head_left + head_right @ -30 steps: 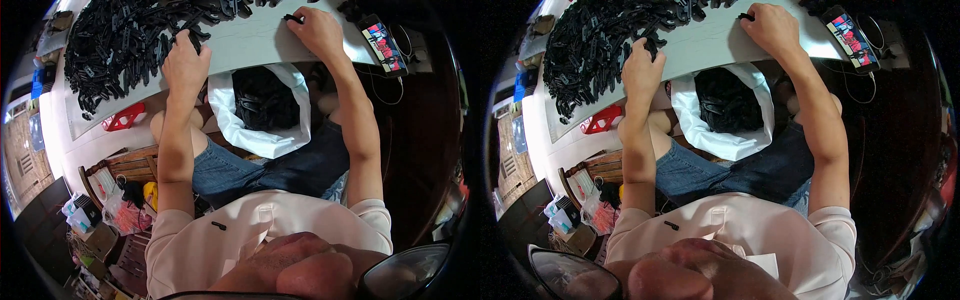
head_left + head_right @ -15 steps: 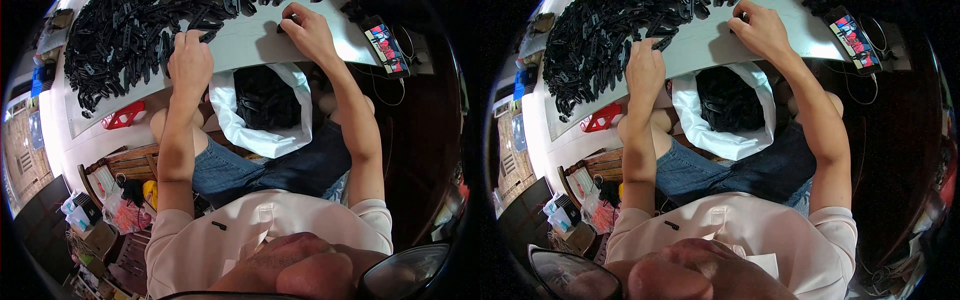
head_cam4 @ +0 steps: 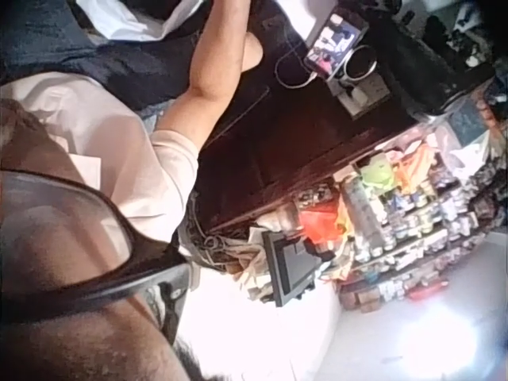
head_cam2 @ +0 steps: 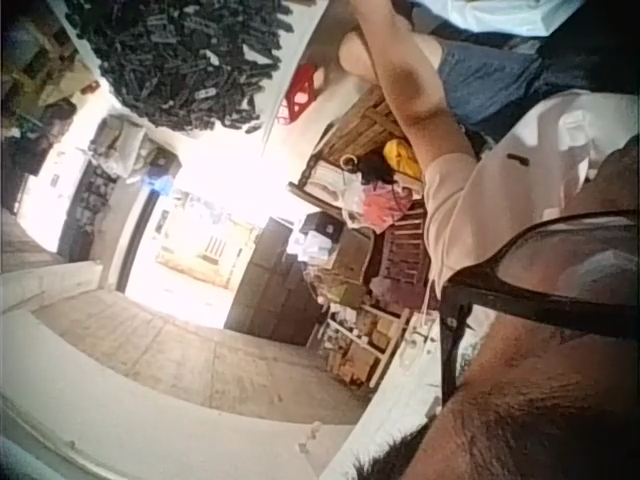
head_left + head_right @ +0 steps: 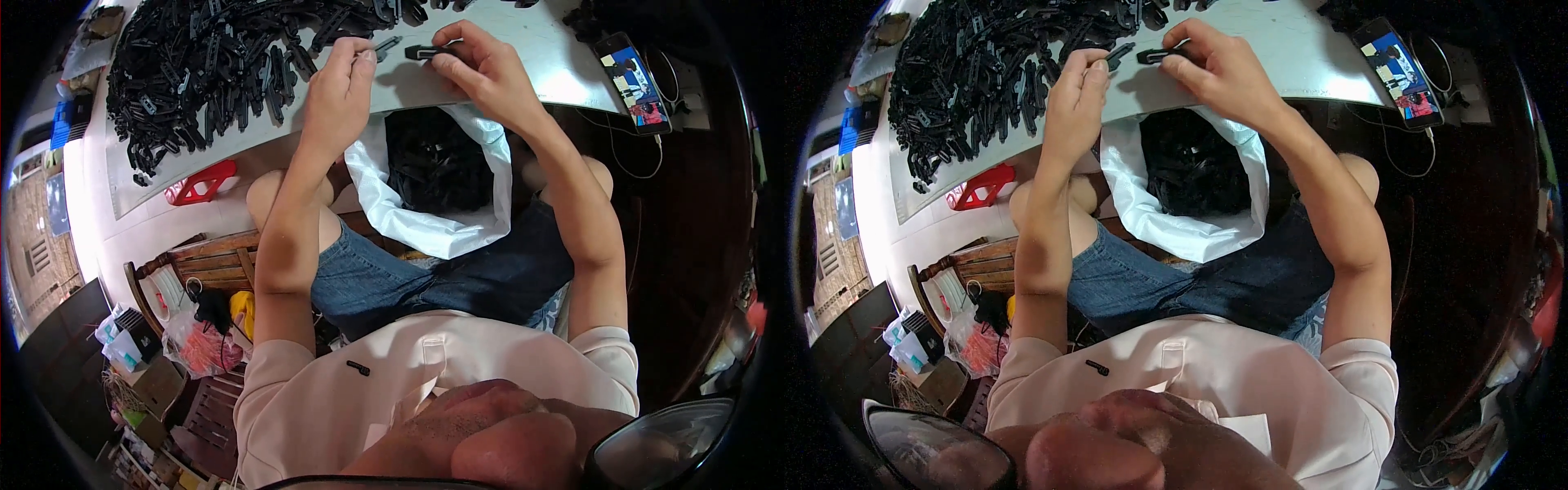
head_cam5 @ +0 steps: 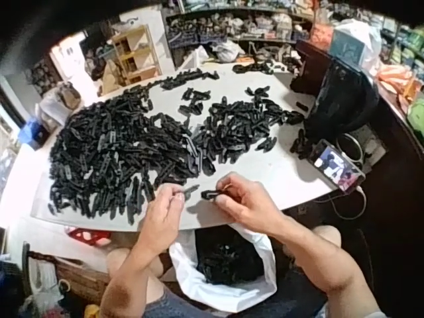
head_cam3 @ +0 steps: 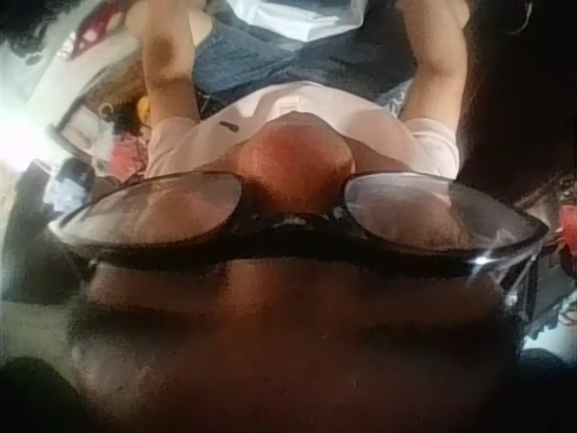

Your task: The person assembles plastic components by picking up parts from the table, fitting pieces together by hand, and dropping the assembled items into a bag.

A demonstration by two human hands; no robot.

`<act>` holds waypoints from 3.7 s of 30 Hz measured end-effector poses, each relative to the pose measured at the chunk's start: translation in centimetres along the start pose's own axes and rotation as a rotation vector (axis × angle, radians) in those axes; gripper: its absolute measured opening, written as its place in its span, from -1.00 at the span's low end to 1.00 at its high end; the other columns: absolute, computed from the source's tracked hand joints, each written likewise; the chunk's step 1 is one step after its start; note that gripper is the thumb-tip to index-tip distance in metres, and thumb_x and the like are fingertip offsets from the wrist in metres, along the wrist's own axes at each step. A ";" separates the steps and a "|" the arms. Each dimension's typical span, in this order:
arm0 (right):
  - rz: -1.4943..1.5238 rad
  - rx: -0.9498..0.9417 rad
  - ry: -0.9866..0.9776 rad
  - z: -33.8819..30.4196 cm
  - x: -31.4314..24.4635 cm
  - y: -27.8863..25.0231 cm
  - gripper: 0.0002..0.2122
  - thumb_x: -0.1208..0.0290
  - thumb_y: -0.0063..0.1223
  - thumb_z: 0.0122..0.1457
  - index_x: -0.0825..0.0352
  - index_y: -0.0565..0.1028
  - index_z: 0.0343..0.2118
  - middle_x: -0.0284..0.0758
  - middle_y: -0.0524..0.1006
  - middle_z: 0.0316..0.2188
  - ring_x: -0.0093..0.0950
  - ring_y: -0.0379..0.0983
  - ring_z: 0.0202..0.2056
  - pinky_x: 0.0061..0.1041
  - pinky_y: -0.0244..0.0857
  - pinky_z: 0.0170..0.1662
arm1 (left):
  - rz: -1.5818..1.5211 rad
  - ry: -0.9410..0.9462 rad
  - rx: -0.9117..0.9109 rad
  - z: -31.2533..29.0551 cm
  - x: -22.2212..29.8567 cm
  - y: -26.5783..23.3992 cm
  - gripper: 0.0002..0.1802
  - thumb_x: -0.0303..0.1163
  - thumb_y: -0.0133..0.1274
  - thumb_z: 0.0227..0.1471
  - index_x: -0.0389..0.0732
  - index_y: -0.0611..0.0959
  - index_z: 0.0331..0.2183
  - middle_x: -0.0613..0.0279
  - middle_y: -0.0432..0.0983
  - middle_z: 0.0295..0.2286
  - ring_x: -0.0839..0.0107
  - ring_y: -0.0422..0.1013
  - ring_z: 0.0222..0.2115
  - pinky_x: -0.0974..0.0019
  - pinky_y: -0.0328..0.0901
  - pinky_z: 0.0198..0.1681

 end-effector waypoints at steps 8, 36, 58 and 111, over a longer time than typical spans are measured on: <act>0.142 -0.149 -0.043 -0.9 -1.2 2.9 -0.80 0.45 0.14 0.34 0.42 0.50 -0.06 -0.30 0.64 -0.38 -0.59 0.61 -0.30 -0.55 0.50 -0.24 | -0.381 -0.266 -0.265 -0.8 -0.9 2.4 -0.63 -0.16 -0.10 0.39 -0.30 0.57 -0.09 0.18 0.54 -0.45 0.46 0.43 -0.47 0.31 0.34 -0.37; -0.078 -0.298 -0.043 0.3 -0.7 2.1 -0.71 0.16 0.29 0.19 0.34 0.66 -0.29 -0.36 0.61 -0.51 -0.53 0.49 -0.44 -0.47 0.37 -0.31 | 0.597 0.309 0.299 2.3 -0.2 -2.1 -0.56 -0.15 0.28 0.03 -0.21 0.64 -0.11 0.12 0.44 -0.10 0.07 0.41 -0.06 0.06 0.34 0.00; -0.800 0.220 -0.110 2.5 0.2 -1.3 -0.71 0.20 0.18 0.20 0.18 0.64 -0.06 -0.25 0.62 -0.17 -0.18 0.61 -0.18 -0.18 0.48 -0.11 | 0.629 0.306 0.274 2.1 -0.5 -2.7 -0.69 -0.35 0.25 0.02 -0.13 0.67 -0.13 0.18 0.59 -0.25 0.12 0.49 -0.18 0.08 0.34 -0.09; 0.303 -0.348 0.071 0.4 0.3 1.2 -0.81 0.26 0.24 0.28 0.29 0.62 -0.21 -0.51 0.53 -0.51 -0.70 0.37 -0.48 -0.68 0.24 -0.39 | -0.141 0.079 -0.227 0.0 1.3 1.9 -0.57 -0.10 0.12 0.21 -0.25 0.64 -0.07 0.07 0.64 -0.40 0.14 0.57 -0.39 0.16 0.41 -0.30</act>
Point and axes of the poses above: each hand's wrist, its own z-axis towards the middle knuckle, its own y-axis out of the palm, x = y × z, the point moved 8 cm from there along z, towards the middle knuckle
